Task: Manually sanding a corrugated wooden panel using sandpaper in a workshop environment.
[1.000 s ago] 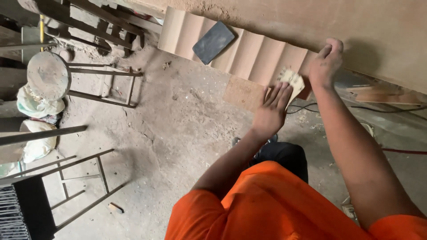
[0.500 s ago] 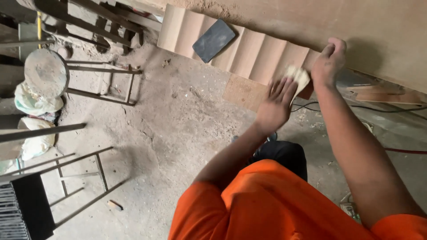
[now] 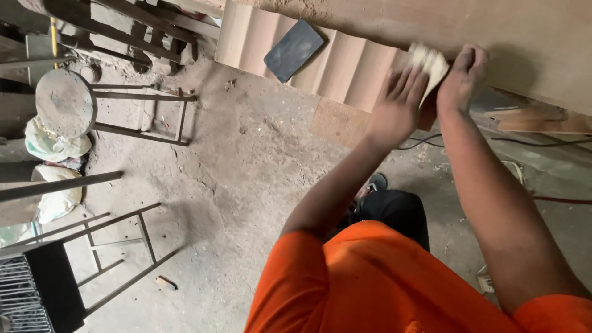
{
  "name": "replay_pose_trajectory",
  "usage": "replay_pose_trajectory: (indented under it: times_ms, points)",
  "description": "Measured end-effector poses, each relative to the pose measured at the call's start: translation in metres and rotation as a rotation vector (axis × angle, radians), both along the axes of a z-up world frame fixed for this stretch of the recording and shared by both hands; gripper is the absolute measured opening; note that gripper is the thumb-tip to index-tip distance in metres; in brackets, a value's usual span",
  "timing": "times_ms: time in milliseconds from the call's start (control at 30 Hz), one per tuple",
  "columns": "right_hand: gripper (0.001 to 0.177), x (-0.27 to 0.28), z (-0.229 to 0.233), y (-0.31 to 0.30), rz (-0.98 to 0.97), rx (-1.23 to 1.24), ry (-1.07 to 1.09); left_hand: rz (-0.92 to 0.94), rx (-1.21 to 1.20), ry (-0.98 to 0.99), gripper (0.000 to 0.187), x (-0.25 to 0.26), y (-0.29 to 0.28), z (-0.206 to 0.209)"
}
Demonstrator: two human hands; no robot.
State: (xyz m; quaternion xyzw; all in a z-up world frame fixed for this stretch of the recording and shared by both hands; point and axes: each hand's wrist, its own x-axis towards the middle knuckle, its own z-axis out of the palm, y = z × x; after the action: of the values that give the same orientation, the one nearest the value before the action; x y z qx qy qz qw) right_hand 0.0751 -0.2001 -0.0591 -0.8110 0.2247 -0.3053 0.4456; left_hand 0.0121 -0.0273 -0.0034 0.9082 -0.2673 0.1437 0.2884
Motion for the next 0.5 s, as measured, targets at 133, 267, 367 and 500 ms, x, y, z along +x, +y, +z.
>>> replay_pose_trajectory:
  times_ms: [133, 267, 367, 500]
  points:
    - [0.022, 0.001, 0.003, -0.003, -0.001, -0.066, 0.032, 0.068, 0.302, 0.115, 0.058, 0.011, -0.009, 0.018]
    - [0.014, 0.003, 0.011, 0.005, 0.026, -0.031, -0.056, -0.031, 0.061, 0.147, 0.058, -0.054, 0.032, 0.016]
    - [0.018, 0.000, 0.003, 0.002, 0.025, -0.042, -0.037, -0.017, 0.006, 0.091, 0.048, -0.021, 0.009, 0.006]
    - [0.024, 0.002, -0.002, -0.003, 0.023, -0.027, 0.014, 0.074, 0.044, 0.029, 0.051, 0.018, -0.016, 0.002]
